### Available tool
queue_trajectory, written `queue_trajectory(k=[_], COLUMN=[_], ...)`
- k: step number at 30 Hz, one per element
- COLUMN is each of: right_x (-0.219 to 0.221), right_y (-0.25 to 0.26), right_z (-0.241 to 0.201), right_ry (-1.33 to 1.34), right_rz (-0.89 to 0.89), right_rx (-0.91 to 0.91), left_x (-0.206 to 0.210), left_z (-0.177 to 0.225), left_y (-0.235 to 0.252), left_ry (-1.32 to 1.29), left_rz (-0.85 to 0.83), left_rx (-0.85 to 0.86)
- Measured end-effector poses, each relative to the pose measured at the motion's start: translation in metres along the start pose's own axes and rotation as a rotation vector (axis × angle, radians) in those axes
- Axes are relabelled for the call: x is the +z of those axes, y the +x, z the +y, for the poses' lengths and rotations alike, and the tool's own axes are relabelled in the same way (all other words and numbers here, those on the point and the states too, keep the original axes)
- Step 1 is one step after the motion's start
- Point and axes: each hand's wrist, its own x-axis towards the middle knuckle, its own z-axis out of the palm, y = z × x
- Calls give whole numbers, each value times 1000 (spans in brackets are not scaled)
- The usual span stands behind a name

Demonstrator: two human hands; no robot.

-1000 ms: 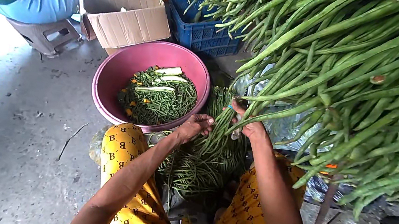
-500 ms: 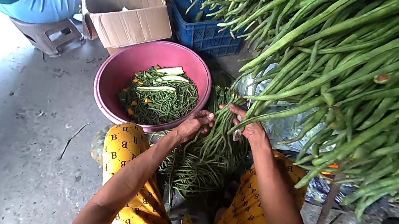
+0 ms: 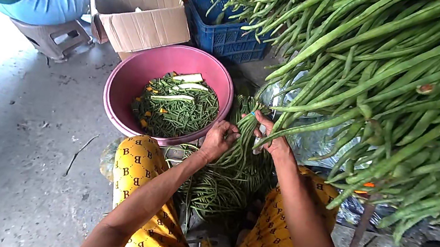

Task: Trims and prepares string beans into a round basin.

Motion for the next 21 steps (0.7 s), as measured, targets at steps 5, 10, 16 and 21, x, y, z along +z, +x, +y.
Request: queue_trajectory(k=[5, 10, 16, 21], right_x=[-7, -8, -10, -5], right_y=[-1, -1, 1, 5], right_z=[4, -1, -2, 3], right_ry=[4, -96, -146, -87], right_rz=[-119, -127, -129, -55], right_rx=[-60, -39, -64, -47], left_x=[-4, -11, -15, -11], left_z=[6, 7, 6, 1], left_y=[-1, 3, 3, 7], left_ry=[-21, -192, -401, -298], left_rz=[-109, -256, -375, -372], left_rx=[-118, -237, -264, -366])
